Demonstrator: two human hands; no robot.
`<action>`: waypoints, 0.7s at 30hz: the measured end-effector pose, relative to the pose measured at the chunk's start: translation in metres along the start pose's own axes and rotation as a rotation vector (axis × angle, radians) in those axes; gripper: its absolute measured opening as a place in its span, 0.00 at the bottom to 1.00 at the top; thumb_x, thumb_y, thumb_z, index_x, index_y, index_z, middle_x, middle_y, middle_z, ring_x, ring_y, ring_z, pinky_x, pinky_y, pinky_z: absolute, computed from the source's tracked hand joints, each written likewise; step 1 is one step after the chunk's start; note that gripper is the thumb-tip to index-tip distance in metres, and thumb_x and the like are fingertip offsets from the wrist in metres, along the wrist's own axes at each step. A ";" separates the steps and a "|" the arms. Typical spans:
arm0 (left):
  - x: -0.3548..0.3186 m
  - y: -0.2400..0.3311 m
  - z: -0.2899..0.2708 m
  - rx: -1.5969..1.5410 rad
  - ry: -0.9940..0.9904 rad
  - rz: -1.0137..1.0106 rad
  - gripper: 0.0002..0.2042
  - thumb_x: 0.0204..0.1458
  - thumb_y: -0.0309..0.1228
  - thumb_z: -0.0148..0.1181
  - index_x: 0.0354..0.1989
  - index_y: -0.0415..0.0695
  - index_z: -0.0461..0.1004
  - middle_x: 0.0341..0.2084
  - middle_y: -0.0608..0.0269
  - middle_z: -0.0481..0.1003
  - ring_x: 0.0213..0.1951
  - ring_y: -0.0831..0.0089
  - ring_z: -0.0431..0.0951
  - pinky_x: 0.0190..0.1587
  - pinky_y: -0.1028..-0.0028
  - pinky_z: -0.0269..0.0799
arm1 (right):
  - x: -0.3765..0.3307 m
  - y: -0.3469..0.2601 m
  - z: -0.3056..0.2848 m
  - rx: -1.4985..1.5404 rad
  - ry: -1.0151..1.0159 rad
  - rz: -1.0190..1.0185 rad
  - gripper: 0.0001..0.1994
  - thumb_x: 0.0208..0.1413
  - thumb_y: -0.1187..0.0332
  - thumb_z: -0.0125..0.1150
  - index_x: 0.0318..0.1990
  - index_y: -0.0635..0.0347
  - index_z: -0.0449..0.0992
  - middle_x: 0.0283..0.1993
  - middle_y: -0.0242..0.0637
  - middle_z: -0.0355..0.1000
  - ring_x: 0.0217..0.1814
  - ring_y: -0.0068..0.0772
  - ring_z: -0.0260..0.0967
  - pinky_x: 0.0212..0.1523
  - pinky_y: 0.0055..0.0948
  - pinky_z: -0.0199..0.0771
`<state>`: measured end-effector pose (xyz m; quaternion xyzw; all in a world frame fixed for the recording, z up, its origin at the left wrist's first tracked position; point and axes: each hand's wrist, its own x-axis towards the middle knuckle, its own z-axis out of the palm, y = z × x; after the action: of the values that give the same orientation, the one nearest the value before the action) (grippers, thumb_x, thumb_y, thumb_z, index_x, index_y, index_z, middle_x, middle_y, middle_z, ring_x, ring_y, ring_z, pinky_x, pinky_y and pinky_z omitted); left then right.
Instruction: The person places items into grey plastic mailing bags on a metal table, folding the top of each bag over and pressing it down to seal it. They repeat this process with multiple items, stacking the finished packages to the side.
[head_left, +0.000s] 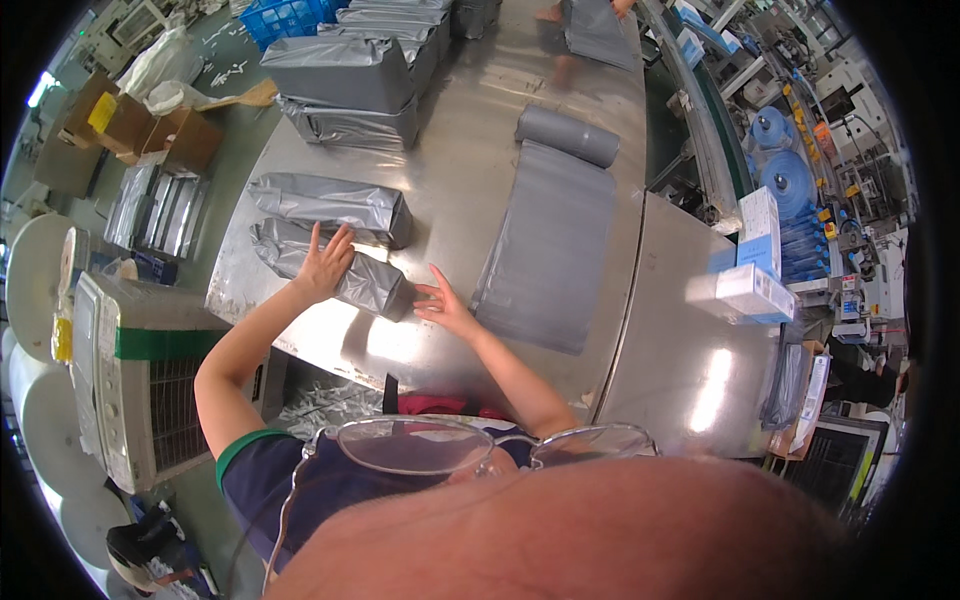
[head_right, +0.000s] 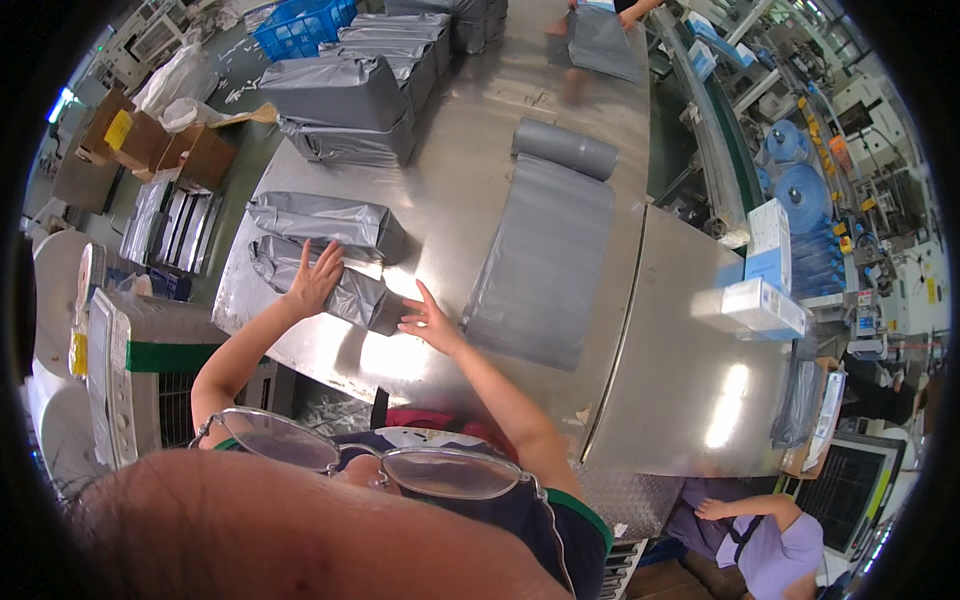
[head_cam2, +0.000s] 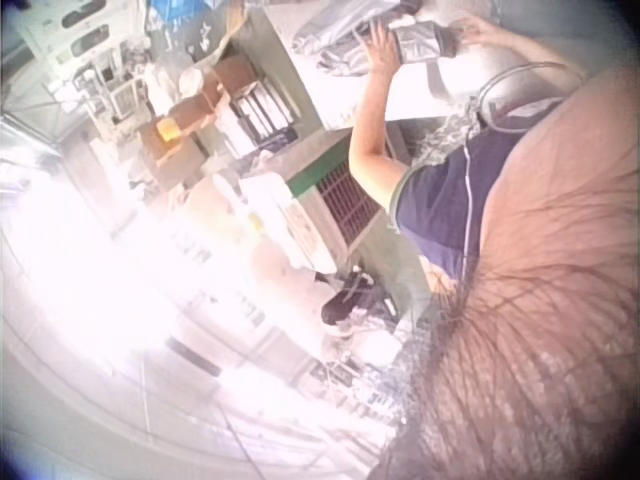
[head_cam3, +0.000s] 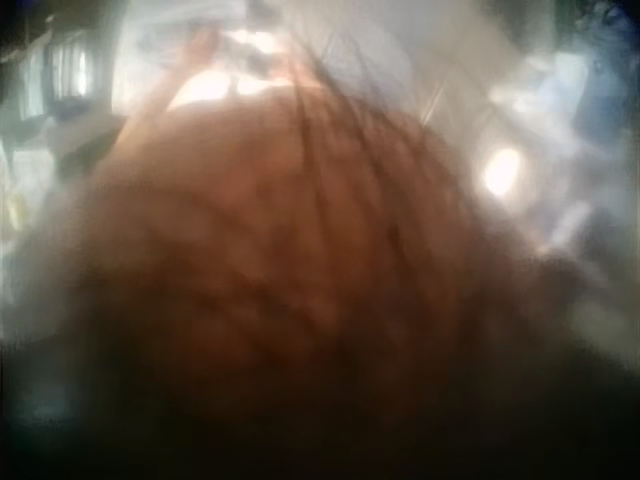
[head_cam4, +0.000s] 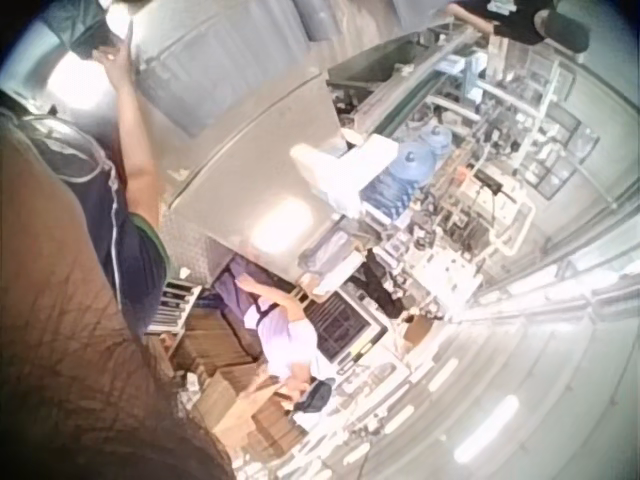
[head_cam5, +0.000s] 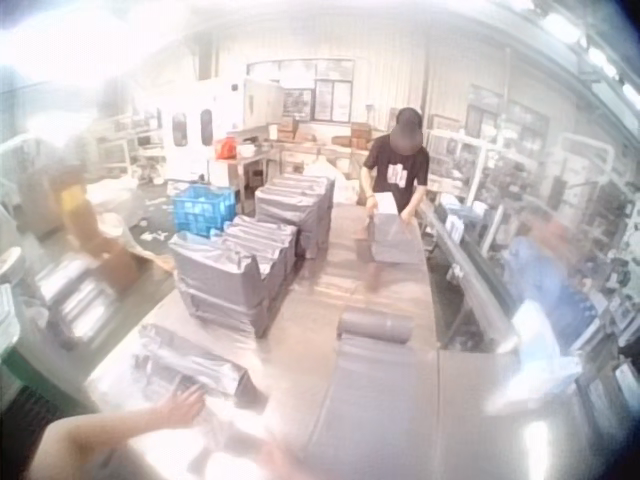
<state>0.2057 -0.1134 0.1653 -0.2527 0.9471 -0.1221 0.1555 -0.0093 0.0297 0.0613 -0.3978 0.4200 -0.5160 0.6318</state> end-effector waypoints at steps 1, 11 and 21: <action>0.004 -0.004 0.003 0.111 0.112 0.029 0.30 0.31 0.37 0.54 0.47 0.38 0.57 0.55 0.54 0.42 0.58 0.61 0.38 0.52 0.45 0.28 | 0.004 -0.002 0.001 -0.007 -0.010 -0.056 0.41 0.38 0.73 0.60 0.57 0.47 0.38 0.48 0.44 0.57 0.37 0.27 0.63 0.35 0.22 0.67; 0.038 -0.083 0.045 -0.233 0.146 -0.208 0.23 0.35 0.16 0.42 0.45 0.40 0.56 0.56 0.61 0.41 0.57 0.59 0.41 0.51 0.50 0.43 | -0.237 -0.125 -0.254 -1.298 1.142 -0.177 0.32 0.34 0.82 0.52 0.53 0.57 0.52 0.48 0.42 0.58 0.49 0.36 0.57 0.46 0.28 0.59; 0.034 -0.037 0.047 0.218 0.140 -0.659 0.26 0.39 0.17 0.37 0.52 0.44 0.50 0.56 0.65 0.42 0.58 0.67 0.40 0.53 0.54 0.41 | -0.347 -0.218 -0.469 -2.462 0.543 0.965 0.33 0.42 0.74 0.43 0.57 0.48 0.37 0.61 0.32 0.33 0.62 0.33 0.36 0.55 0.50 0.39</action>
<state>0.2109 -0.1692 0.1253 -0.5177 0.8045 -0.2829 0.0686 -0.5601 0.3064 0.1516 -0.4018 0.8138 0.4029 -0.1181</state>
